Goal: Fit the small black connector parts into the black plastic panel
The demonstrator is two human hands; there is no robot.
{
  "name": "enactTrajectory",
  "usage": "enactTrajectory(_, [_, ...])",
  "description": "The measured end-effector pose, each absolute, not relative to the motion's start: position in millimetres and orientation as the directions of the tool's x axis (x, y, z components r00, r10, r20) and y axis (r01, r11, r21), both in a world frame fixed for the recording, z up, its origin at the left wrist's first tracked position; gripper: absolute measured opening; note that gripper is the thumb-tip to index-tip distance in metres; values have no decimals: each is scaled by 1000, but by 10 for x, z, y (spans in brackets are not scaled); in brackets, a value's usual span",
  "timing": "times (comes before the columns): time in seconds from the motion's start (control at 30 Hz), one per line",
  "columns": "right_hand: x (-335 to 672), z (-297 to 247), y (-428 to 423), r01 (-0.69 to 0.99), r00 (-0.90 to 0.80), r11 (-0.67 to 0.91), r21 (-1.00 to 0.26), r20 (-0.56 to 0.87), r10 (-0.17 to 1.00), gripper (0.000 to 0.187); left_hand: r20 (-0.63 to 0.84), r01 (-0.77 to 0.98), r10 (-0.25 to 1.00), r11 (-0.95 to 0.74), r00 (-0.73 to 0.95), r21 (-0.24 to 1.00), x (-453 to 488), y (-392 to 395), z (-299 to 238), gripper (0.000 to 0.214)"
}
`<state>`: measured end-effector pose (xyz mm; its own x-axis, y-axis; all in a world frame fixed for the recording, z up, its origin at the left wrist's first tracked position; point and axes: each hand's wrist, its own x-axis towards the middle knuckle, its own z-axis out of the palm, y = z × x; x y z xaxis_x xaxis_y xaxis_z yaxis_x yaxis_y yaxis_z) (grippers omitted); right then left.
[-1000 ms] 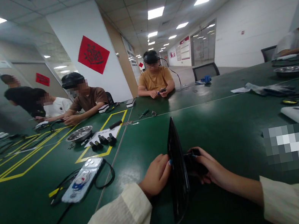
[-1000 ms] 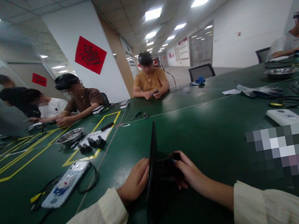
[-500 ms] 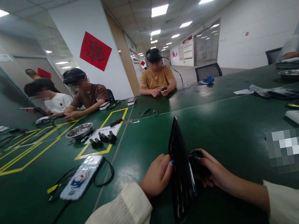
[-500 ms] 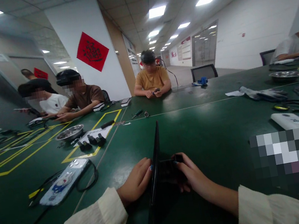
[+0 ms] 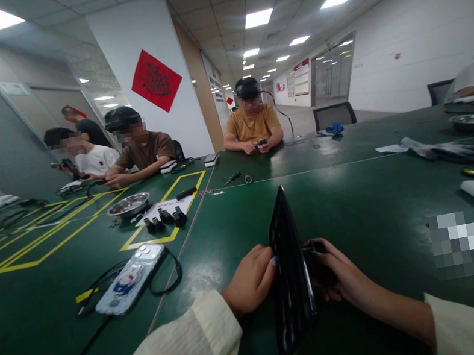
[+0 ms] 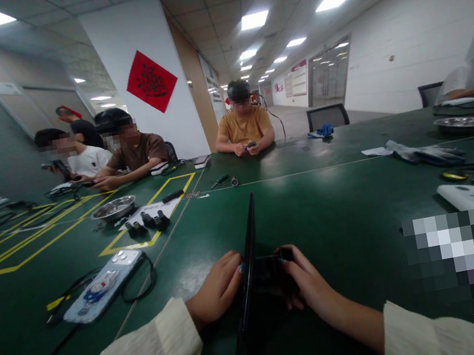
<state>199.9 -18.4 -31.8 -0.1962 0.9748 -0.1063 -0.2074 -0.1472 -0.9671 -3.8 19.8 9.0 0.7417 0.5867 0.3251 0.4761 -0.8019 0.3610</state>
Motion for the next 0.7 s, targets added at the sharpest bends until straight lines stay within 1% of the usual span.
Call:
enactTrajectory(0.23, [1982, -316, -179, -221, -189, -158, -962, -116, 975, 36, 346, 467, 569, -818, 746, 337, -44, 205, 79, 29])
enactTrajectory(0.47, [1958, -214, -211, -184, -174, -182, -966, -150, 973, 37, 351, 467, 575, -813, 739, 348, -36, 207, 88, 30])
enactTrajectory(0.7, [1971, -253, -203, -240, -199, -173, -955, -126, 972, 36, 391, 465, 561, -826, 730, 317, -76, 189, 78, 30])
